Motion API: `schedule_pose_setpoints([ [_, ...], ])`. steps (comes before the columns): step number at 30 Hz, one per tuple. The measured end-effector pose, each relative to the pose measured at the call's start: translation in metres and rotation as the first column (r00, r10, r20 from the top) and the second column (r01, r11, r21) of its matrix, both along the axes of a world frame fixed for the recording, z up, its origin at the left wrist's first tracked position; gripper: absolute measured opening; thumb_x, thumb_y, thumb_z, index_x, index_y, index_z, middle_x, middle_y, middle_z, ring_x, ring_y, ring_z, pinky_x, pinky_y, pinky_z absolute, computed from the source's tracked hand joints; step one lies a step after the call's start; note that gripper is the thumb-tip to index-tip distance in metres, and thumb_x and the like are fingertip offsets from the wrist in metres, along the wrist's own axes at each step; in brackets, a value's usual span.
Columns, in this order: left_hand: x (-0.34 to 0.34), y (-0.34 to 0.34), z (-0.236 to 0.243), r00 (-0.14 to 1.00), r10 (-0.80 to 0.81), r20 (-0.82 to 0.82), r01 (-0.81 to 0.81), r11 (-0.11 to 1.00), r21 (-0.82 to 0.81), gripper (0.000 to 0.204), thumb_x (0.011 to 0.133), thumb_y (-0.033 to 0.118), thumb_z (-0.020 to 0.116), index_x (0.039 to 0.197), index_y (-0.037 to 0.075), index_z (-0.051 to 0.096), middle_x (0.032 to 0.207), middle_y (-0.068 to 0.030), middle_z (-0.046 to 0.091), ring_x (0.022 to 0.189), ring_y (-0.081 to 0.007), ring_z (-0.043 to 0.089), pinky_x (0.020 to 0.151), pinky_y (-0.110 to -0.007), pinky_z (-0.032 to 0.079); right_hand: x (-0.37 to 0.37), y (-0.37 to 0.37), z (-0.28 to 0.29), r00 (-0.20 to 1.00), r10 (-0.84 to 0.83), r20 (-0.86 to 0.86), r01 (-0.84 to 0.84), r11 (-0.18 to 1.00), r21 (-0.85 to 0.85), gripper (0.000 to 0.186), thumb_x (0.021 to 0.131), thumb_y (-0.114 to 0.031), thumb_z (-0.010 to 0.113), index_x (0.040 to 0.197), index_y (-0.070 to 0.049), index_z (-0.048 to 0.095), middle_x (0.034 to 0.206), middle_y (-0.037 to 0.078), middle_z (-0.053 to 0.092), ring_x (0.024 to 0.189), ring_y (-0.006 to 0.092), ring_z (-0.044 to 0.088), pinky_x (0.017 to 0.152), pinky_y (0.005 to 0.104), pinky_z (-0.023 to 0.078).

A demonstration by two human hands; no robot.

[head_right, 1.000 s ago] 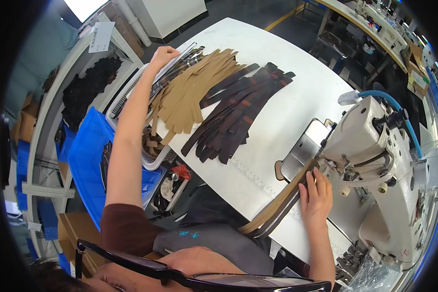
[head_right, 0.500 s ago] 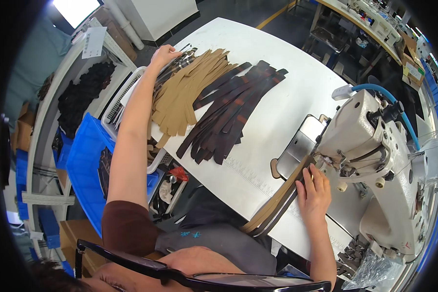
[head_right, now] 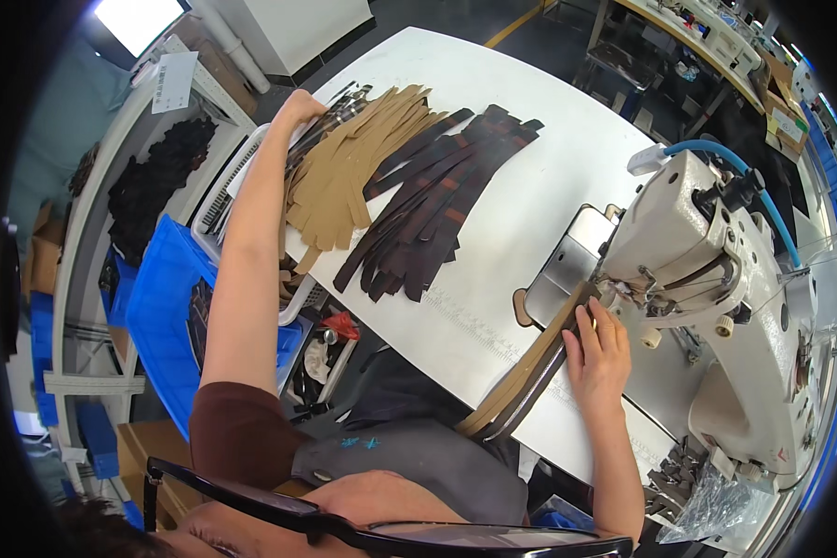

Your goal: The person sews fabric strips onto zippers using a sewing machine, places finished pieces into a plastic bin, and retrieves more fabric strips from a container to sew onto zippers.

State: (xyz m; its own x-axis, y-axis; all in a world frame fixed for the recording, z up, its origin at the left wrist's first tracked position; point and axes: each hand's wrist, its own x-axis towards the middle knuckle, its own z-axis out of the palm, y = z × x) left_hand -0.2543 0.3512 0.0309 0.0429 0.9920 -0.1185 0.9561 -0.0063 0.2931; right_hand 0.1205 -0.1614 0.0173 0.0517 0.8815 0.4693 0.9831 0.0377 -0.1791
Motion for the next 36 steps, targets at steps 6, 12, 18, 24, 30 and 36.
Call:
schedule_pose_setpoints([
  [6, -0.043, -0.009, 0.005, 0.878, -0.138, 0.458, -0.159, 0.820, 0.551, 0.024, 0.076, 0.029, 0.069, 0.094, 0.014, 0.071, 0.090, -0.0113, 0.070, 0.084, -0.0268, 0.068, 0.074, -0.036, 0.052, -0.005, 0.001, 0.003, 0.999, 0.038, -0.019, -0.037, 0.998, 0.041, 0.031, 0.078, -0.013, 0.071, 0.106, -0.001, 0.066, 0.118, 0.013, 0.061, 0.104, 0.0311, 0.058, 0.088, 0.0378, 0.048],
  [12, 0.058, -0.218, 0.064, 0.660, -0.555, -0.507, 0.716, 0.260, 0.647, 0.035, 0.079, 0.012, 0.062, 0.113, 0.012, 0.060, 0.100, -0.0077, 0.064, 0.090, -0.0287, 0.062, 0.071, -0.035, 0.051, -0.001, -0.005, 0.001, 1.000, 0.000, -0.009, 0.000, 1.000, 0.025, 0.032, 0.078, -0.014, 0.071, 0.107, -0.001, 0.065, 0.117, 0.013, 0.061, 0.103, 0.0311, 0.058, 0.088, 0.0380, 0.048],
  [18, 0.099, -0.389, 0.006, 0.226, -0.862, -0.455, 0.853, -0.051, 0.519, 0.030, 0.068, 0.009, 0.060, 0.096, -0.002, 0.060, 0.101, -0.0124, 0.060, 0.073, -0.0185, 0.054, 0.054, -0.026, 0.043, 0.002, -0.001, -0.004, 1.000, 0.011, 0.015, -0.012, 0.999, 0.053, 0.032, 0.078, -0.018, 0.071, 0.106, -0.002, 0.066, 0.115, 0.013, 0.061, 0.102, 0.0300, 0.058, 0.086, 0.0383, 0.048],
  [24, 0.087, -0.434, 0.018, 0.331, -0.943, -0.040, 0.926, 0.316, 0.206, 0.041, 0.077, 0.001, 0.058, 0.117, -0.006, 0.054, 0.131, -0.0175, 0.049, 0.088, -0.0278, 0.058, 0.079, -0.032, 0.051, 0.003, 0.001, -0.007, 1.000, -0.001, 0.026, -0.001, 0.996, 0.085, 0.032, 0.077, -0.019, 0.072, 0.104, -0.003, 0.066, 0.114, 0.010, 0.062, 0.099, 0.0273, 0.059, 0.083, 0.0363, 0.049],
  [30, 0.087, -0.384, 0.044, 0.077, -0.997, 0.014, 0.991, 0.075, -0.108, 0.061, 0.070, 0.001, 0.068, 0.128, 0.003, 0.048, 0.132, -0.0116, 0.047, 0.115, -0.0258, 0.049, 0.094, -0.039, 0.041, 0.004, 0.002, -0.009, 0.999, -0.002, 0.045, -0.003, 0.993, 0.119, 0.032, 0.076, -0.020, 0.073, 0.102, -0.004, 0.067, 0.112, 0.009, 0.063, 0.096, 0.0250, 0.059, 0.079, 0.0340, 0.050],
  [36, 0.080, -0.385, 0.029, -0.001, -0.970, -0.244, 0.999, 0.010, -0.043, 0.071, 0.070, 0.018, 0.074, 0.133, 0.010, 0.042, 0.144, -0.0085, 0.038, 0.133, -0.0275, 0.035, 0.103, -0.049, 0.032, 0.005, 0.000, -0.010, 1.000, -0.001, 0.027, -0.002, 0.992, 0.123, 0.032, 0.075, -0.021, 0.073, 0.101, -0.005, 0.066, 0.111, 0.009, 0.063, 0.097, 0.0252, 0.059, 0.079, 0.0353, 0.050],
])
